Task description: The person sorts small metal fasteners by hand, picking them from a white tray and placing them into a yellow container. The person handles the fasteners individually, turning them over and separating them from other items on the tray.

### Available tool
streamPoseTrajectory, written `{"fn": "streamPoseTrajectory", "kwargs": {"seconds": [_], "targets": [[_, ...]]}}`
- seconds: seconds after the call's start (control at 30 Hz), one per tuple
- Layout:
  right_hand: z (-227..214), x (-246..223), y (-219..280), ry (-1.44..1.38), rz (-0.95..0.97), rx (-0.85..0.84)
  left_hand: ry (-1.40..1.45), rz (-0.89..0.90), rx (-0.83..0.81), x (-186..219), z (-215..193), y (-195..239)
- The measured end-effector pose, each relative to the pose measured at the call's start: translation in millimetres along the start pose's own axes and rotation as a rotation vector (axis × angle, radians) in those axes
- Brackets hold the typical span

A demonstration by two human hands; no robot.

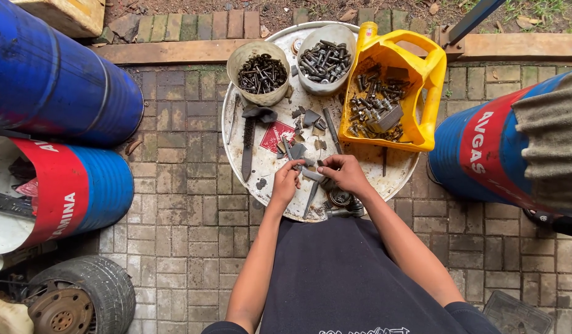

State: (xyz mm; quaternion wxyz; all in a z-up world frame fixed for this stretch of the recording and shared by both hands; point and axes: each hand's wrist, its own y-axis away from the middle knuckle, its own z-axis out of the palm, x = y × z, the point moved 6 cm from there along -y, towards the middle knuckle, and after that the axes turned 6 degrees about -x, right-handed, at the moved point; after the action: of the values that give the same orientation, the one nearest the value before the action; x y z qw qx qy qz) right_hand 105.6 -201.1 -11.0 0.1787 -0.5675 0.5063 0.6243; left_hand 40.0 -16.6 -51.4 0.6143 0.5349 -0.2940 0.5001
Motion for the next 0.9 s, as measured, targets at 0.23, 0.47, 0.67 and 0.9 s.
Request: {"fn": "streamPoseTrajectory", "kwargs": {"seconds": [0.23, 0.47, 0.67, 0.9], "targets": [[7, -47, 30, -0.188, 0.001, -0.148, 0.062, 0.087, -0.126, 61, 39, 25], [14, -69, 47, -0.457, -0.099, -0.345, 0.243, 0.032, -0.219, 62, 49, 24], [18, -67, 50, -0.558, -0.100, -0.345, 0.262, 0.038, -0.231, 80, 48, 39], [19, -56, 47, -0.542, -0.083, -0.317, 0.055, 0.129, -0.110, 60, 35, 36]]}}
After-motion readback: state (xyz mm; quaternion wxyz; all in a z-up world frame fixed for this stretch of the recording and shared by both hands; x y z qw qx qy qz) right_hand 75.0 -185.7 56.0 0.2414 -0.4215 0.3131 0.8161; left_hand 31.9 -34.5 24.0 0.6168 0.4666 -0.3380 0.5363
